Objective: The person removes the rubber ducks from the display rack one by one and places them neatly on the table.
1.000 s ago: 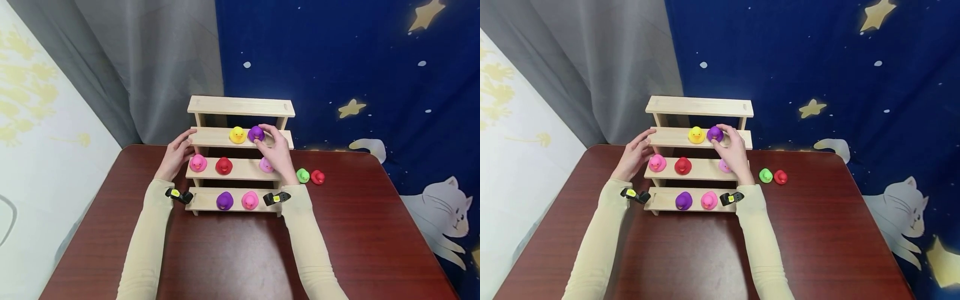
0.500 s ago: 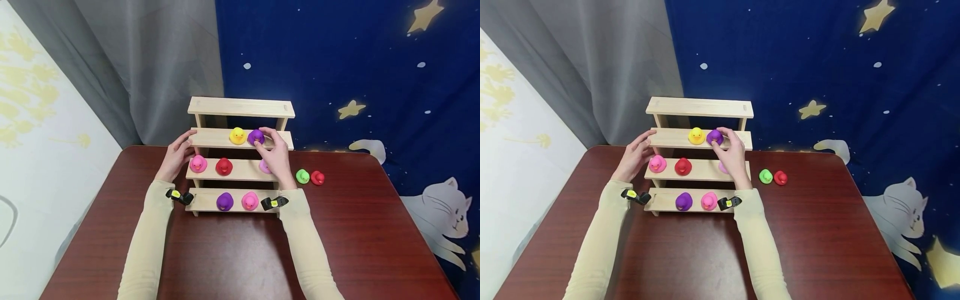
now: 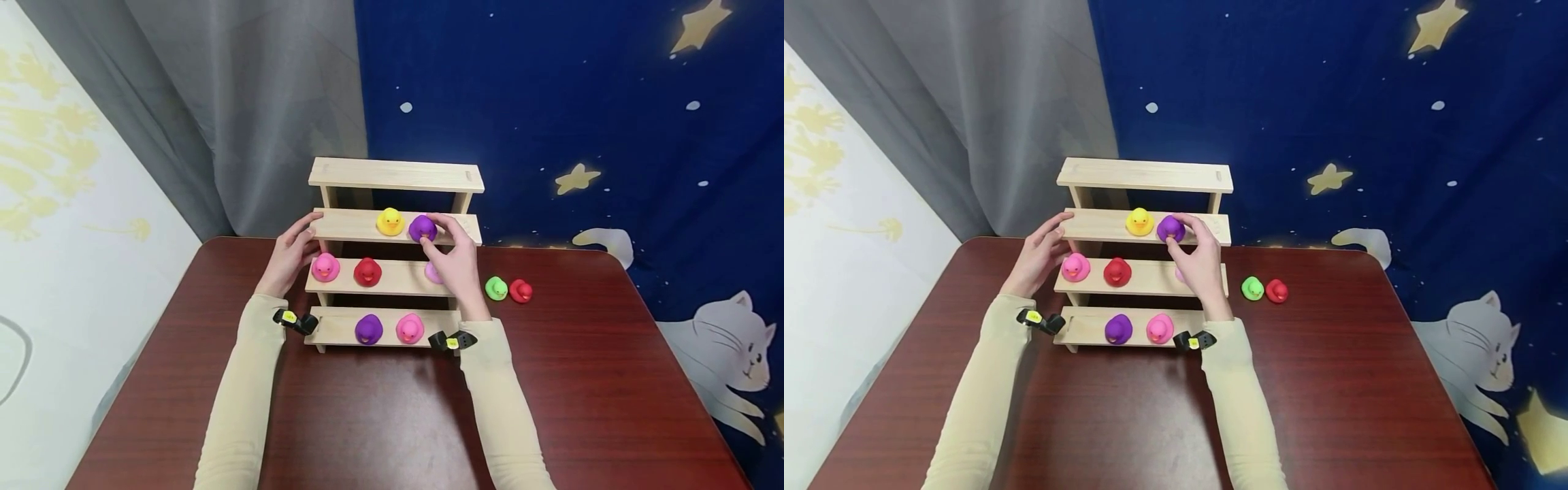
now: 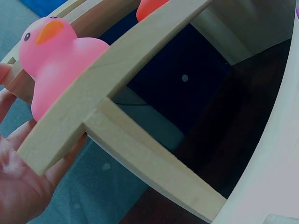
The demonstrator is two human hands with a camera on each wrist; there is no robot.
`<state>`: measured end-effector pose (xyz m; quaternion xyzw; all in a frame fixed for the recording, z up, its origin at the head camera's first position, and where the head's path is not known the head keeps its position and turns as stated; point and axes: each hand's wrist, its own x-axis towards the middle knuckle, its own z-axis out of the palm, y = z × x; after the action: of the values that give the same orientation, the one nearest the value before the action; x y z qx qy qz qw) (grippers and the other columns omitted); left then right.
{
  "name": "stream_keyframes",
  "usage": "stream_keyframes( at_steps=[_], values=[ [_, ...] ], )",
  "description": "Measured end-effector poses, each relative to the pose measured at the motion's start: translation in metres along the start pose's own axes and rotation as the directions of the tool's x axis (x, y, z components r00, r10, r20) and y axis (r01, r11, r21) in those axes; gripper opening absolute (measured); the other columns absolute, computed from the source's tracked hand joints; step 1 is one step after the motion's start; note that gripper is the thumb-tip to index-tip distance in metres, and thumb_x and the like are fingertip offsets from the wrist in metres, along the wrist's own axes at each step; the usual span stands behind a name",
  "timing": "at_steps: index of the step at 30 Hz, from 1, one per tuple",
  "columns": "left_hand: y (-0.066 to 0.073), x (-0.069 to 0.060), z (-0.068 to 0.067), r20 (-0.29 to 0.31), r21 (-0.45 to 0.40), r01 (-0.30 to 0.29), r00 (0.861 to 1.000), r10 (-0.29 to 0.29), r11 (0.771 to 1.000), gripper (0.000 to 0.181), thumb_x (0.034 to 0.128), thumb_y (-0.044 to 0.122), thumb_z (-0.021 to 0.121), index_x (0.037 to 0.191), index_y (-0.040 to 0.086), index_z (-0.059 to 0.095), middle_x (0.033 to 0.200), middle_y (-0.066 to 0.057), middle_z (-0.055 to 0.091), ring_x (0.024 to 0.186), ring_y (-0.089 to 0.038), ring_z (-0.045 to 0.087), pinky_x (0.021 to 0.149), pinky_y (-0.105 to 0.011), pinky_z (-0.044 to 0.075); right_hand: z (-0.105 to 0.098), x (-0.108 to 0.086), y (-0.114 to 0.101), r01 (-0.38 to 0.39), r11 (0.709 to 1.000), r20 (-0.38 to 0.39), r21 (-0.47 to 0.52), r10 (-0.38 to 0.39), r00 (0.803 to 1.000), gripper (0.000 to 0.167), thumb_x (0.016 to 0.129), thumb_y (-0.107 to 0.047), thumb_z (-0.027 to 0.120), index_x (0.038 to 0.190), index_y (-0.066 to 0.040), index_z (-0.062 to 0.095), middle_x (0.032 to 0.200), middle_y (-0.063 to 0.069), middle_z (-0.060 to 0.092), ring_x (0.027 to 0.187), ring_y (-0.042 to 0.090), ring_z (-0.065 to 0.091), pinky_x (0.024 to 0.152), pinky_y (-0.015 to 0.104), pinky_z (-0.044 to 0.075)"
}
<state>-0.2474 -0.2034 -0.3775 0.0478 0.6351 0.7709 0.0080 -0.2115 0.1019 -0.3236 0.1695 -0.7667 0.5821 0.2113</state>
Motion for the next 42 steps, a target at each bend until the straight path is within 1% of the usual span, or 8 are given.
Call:
stream_keyframes(
  at_steps=[5,8,18,25,28,32,36,42],
  values=[
    [0.000,0.000,0.001,0.000,0.002,-0.001,1.000,0.001,1.000,0.036,0.1019,0.022,0.051,0.138,0.020,0.054,0.134,-0.016,0.045,0.101,-0.020,0.061,0.079,-0.026,0.053,-0.008,-0.007,-0.026,0.001,1.000,0.006,0.008,-0.001,1.000,0.038,0.083,0.010,0.067,0.119,0.011,0.060,0.120,0.026,0.060,0.115,0.037,0.054,0.100,0.052,0.038],
    [0.000,0.000,0.001,0.001,0.005,0.001,1.000,-0.001,1.000,0.037,0.1018,0.023,0.051,0.138,0.020,0.054,0.134,-0.016,0.045,0.104,-0.022,0.059,0.080,-0.026,0.053,-0.011,-0.010,-0.029,0.000,1.000,0.000,0.014,0.000,1.000,0.037,0.082,0.011,0.067,0.118,0.011,0.060,0.118,0.027,0.061,0.111,0.038,0.055,0.098,0.052,0.039],
    [0.000,-0.001,0.000,-0.008,0.013,0.000,1.000,0.000,1.000,0.036,0.1019,0.023,0.051,0.138,0.021,0.055,0.141,-0.018,0.041,0.104,-0.017,0.060,0.079,-0.025,0.053,-0.019,-0.017,-0.028,0.026,0.999,-0.017,0.024,-0.026,1.000,0.036,0.080,0.013,0.067,0.116,0.013,0.060,0.115,0.028,0.061,0.111,0.039,0.055,0.100,0.052,0.037],
    [0.000,-0.002,0.001,-0.011,0.012,0.003,1.000,-0.003,1.000,0.036,0.1015,0.024,0.052,0.137,0.022,0.055,0.141,-0.019,0.040,0.104,-0.017,0.060,0.076,-0.024,0.053,-0.027,-0.025,-0.028,0.013,1.000,-0.030,0.011,-0.013,0.999,0.037,0.080,0.013,0.068,0.116,0.011,0.062,0.116,0.026,0.062,0.106,0.038,0.057,0.093,0.055,0.040],
    [0.000,-0.002,0.001,-0.012,0.020,0.002,1.000,-0.001,1.000,0.036,0.1014,0.024,0.052,0.137,0.022,0.055,0.142,-0.018,0.040,0.105,-0.017,0.060,0.077,-0.024,0.053,-0.032,-0.028,-0.028,0.017,1.000,-0.026,0.020,-0.017,1.000,0.037,0.081,0.013,0.068,0.117,0.011,0.061,0.116,0.027,0.062,0.108,0.037,0.057,0.094,0.054,0.040],
    [-0.001,-0.002,0.001,-0.015,0.020,0.005,1.000,-0.004,1.000,0.036,0.1014,0.024,0.052,0.137,0.022,0.056,0.141,-0.018,0.041,0.105,-0.017,0.060,0.078,-0.024,0.052,-0.038,-0.031,-0.028,0.035,0.999,-0.017,0.016,-0.035,0.999,0.037,0.081,0.015,0.067,0.117,0.013,0.060,0.115,0.028,0.061,0.111,0.037,0.056,0.099,0.043,0.041],
    [-0.001,-0.002,0.000,-0.016,0.017,0.007,1.000,-0.007,1.000,0.036,0.1014,0.024,0.052,0.137,0.022,0.056,0.141,-0.018,0.041,0.105,-0.018,0.059,0.078,-0.025,0.052,-0.045,-0.034,-0.027,0.031,1.000,-0.014,-0.006,-0.031,0.999,0.038,0.081,0.015,0.068,0.118,0.013,0.060,0.115,0.028,0.062,0.110,0.038,0.057,0.097,0.031,0.041],
    [0.000,-0.002,0.000,-0.007,0.023,0.001,1.000,-0.001,1.000,0.037,0.1018,0.024,0.051,0.138,0.021,0.054,0.141,-0.019,0.041,0.106,-0.017,0.059,0.079,-0.024,0.052,-0.054,-0.040,-0.023,0.015,1.000,-0.027,-0.018,-0.016,1.000,0.038,0.081,0.016,0.067,0.117,0.013,0.059,0.115,0.027,0.062,0.112,0.037,0.057,0.101,0.043,0.040]
  ],
)
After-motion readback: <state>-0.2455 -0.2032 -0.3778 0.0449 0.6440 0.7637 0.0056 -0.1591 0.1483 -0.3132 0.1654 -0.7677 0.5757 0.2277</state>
